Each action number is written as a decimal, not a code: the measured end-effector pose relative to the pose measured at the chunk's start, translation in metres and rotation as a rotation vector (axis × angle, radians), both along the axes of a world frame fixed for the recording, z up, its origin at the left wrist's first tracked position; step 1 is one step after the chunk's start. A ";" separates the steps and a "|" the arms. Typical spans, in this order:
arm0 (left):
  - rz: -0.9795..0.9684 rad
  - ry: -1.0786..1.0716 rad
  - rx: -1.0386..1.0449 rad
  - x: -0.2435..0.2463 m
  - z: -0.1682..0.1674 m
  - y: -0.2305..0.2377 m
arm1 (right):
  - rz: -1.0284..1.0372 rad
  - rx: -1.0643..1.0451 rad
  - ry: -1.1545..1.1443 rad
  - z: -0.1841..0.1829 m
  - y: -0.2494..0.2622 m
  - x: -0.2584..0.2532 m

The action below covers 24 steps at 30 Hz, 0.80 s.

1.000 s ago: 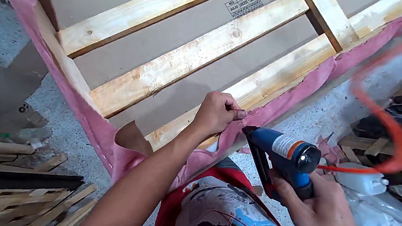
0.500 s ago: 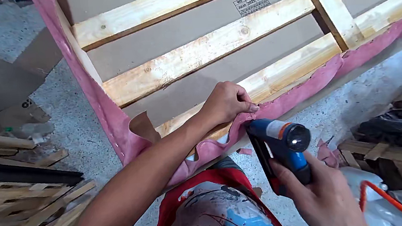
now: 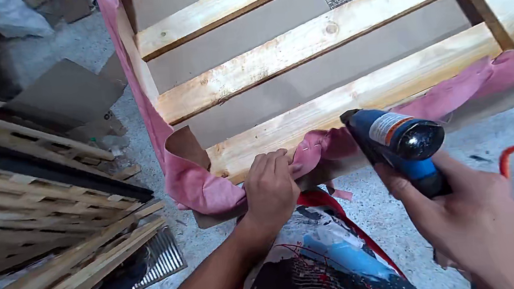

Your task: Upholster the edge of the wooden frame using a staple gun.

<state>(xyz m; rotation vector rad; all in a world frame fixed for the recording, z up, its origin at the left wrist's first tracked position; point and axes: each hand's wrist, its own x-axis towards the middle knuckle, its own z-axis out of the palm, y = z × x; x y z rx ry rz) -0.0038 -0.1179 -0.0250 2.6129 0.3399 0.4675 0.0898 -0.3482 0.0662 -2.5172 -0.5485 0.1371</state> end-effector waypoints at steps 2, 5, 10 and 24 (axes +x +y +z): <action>-0.031 -0.031 -0.056 0.008 -0.003 0.009 | 0.025 0.056 0.098 -0.012 -0.006 -0.006; -0.080 -0.080 -0.148 0.027 0.002 0.020 | 0.044 0.114 0.182 -0.024 -0.011 -0.017; -0.078 0.280 -0.263 0.024 0.028 0.035 | 0.053 0.131 0.321 -0.012 -0.026 -0.027; -0.037 0.007 -0.073 0.033 -0.003 0.012 | 0.132 0.216 0.184 -0.034 -0.012 -0.035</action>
